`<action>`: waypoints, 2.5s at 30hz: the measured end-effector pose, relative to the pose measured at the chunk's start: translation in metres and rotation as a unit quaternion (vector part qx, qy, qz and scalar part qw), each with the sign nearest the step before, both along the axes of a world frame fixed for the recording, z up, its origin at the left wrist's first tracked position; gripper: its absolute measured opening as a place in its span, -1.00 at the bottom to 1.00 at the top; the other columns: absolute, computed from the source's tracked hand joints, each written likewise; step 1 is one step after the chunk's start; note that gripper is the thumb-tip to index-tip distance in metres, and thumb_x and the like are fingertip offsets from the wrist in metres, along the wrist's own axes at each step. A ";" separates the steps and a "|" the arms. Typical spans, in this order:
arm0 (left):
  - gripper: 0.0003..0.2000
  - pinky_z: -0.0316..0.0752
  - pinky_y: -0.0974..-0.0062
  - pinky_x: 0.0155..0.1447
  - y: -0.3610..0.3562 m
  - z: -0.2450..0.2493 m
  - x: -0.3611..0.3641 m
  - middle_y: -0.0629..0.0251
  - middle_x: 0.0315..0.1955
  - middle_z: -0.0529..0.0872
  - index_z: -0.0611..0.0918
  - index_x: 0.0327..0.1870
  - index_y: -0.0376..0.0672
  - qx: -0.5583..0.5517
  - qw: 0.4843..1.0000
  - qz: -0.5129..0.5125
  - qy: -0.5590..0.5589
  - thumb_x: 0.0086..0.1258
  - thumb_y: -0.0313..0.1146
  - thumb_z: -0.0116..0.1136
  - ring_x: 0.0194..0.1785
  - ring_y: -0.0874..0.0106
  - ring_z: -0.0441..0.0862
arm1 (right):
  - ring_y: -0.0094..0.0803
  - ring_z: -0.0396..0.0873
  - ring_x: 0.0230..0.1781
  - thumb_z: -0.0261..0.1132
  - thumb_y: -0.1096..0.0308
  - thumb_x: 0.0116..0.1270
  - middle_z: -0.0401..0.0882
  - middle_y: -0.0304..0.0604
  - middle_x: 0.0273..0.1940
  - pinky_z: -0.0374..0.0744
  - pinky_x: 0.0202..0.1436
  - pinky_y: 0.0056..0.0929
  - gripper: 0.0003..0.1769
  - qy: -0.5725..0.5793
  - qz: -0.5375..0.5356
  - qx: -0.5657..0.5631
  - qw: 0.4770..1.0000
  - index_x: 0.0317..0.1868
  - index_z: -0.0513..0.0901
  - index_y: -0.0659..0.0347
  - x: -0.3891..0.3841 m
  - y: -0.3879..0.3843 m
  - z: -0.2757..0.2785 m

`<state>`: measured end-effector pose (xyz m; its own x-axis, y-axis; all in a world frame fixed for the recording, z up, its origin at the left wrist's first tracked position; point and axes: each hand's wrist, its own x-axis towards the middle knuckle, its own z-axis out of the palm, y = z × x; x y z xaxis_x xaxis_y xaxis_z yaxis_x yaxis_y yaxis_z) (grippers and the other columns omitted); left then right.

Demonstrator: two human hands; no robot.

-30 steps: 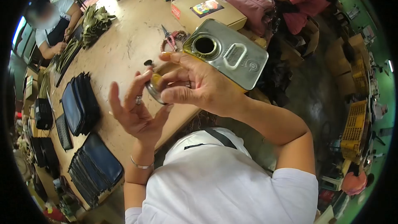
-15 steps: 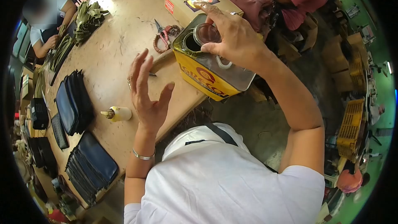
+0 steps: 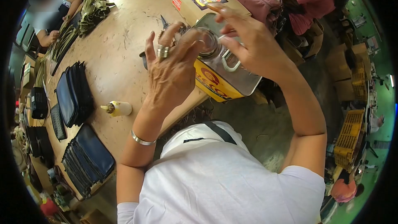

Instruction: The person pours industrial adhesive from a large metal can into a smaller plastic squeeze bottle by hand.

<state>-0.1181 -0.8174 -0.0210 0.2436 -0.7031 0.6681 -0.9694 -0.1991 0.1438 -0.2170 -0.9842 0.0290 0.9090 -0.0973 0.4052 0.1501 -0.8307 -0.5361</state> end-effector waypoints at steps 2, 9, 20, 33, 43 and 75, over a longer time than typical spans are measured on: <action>-0.70 -0.10 -0.09 0.32 0.000 -0.002 0.000 0.38 -0.04 0.49 0.60 -0.15 -0.12 -0.001 1.000 0.004 0.011 0.03 -0.43 0.07 0.28 0.26 0.24 | -0.41 0.51 -0.23 0.21 0.61 0.03 0.52 -0.08 -0.15 0.49 -0.03 -0.39 -0.30 0.077 0.033 0.007 0.996 0.26 0.28 0.21 -0.018 0.000 0.012; -0.61 -0.16 -0.05 0.35 0.007 -0.003 0.014 0.39 0.08 0.53 0.61 -0.08 -0.11 -0.017 0.978 -0.056 0.201 0.00 -0.57 0.03 0.30 0.23 0.23 | -0.29 0.48 -0.29 0.17 0.72 -0.18 0.46 -0.08 -0.32 0.46 -0.14 -0.35 -0.23 0.083 0.091 -0.173 0.977 0.19 0.35 0.17 -0.030 0.011 0.012; -0.50 0.35 0.25 0.18 0.088 -0.043 -0.012 0.19 0.09 0.51 0.47 0.11 -0.14 -0.158 0.902 -0.077 0.394 0.06 -0.67 -0.03 0.16 0.12 0.42 | -0.52 0.26 -0.62 0.27 0.62 -0.13 0.32 -0.25 -0.55 0.33 -0.46 -0.59 -0.20 0.076 0.150 -0.093 0.981 0.25 0.28 0.27 -0.002 -0.018 0.000; -0.69 0.44 0.51 0.08 0.158 -0.115 -0.077 0.16 -0.09 0.63 0.48 0.07 -0.31 -0.093 0.723 0.120 0.674 0.28 -0.56 -0.01 -0.01 0.44 0.57 | -0.78 0.18 -0.71 0.28 0.60 0.04 0.58 -0.26 -0.28 0.23 -0.60 -0.72 -0.45 0.135 0.144 0.042 0.979 0.10 0.39 0.34 0.018 0.002 0.010; -0.70 0.45 0.54 0.05 0.173 -0.108 -0.102 0.21 -0.12 0.65 0.50 0.06 -0.27 -0.107 0.689 0.219 0.682 0.30 -0.52 0.01 -0.09 0.49 0.57 | -0.65 0.15 -0.77 0.30 0.56 0.04 0.27 -0.31 -0.76 0.16 -0.61 -0.66 -0.55 0.114 0.221 0.049 0.967 -0.01 0.44 0.31 0.036 0.026 0.026; -0.50 0.19 0.27 0.28 0.474 -0.035 0.016 0.25 0.14 0.38 0.35 0.20 -0.18 -0.390 0.735 0.203 0.517 0.24 -0.30 0.17 0.25 0.36 0.27 | -0.51 0.42 -0.49 0.32 0.39 0.08 0.43 -0.21 -0.44 0.47 -0.39 -0.57 -0.73 0.111 0.541 0.076 0.830 -0.17 0.56 0.23 0.262 0.580 0.173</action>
<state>-0.1024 -0.3435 -0.0558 0.9880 0.0655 0.1398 -0.1456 0.0929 0.9850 0.0449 -0.4040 0.2021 0.5481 0.7903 0.2739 0.6475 -0.1937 -0.7370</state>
